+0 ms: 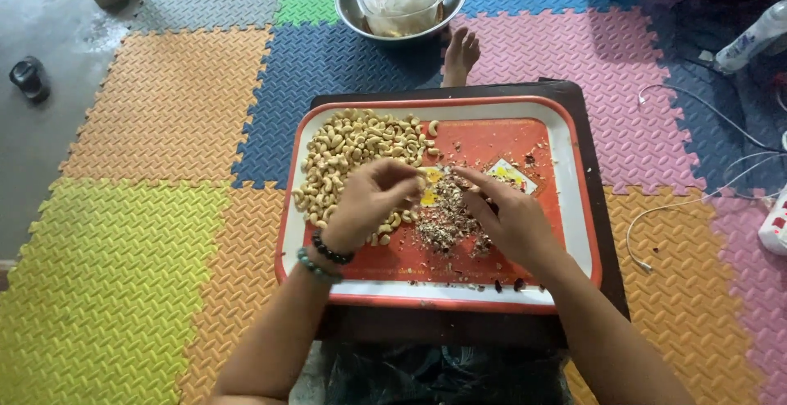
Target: Manually removing the thin skin from cashew nuts and sorting them into piles on a tray.
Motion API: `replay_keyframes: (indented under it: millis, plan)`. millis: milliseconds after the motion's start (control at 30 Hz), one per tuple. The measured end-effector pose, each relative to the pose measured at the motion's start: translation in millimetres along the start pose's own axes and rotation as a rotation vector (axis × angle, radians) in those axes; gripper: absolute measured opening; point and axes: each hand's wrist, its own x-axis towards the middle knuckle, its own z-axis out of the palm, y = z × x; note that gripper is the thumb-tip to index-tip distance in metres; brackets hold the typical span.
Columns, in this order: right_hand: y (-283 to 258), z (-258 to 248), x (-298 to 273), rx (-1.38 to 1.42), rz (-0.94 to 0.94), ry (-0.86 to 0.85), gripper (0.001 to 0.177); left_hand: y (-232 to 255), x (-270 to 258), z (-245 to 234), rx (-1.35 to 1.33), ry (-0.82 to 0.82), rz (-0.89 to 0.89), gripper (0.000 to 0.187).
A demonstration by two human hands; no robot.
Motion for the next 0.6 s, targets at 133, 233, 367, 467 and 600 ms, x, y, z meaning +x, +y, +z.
replay_keyframes:
  millis: [133,233,367,467,600]
  plan:
    - [1.0,-0.3,4.2,0.1,0.057,0.073,0.036,-12.1,3.8,34.4,-0.333,-0.074,-0.15,0.019]
    - [-1.2,0.2,3.3,0.148,0.058,0.094,0.036,-22.4,2.7,46.4,-0.469,-0.026,-0.127,0.022]
    - [-3.5,2.6,4.3,0.196,0.012,0.093,0.034,-39.9,6.5,42.1,-0.476,0.029,-0.141,0.028]
    - [-1.4,8.6,2.2,0.187,-0.004,0.086,0.033,-38.9,-0.4,37.8,-0.473,0.02,-0.129,0.033]
    - [-7.5,6.6,2.6,0.192,-0.023,0.084,0.031,-36.2,-6.5,35.7,-0.5,-0.014,-0.086,0.039]
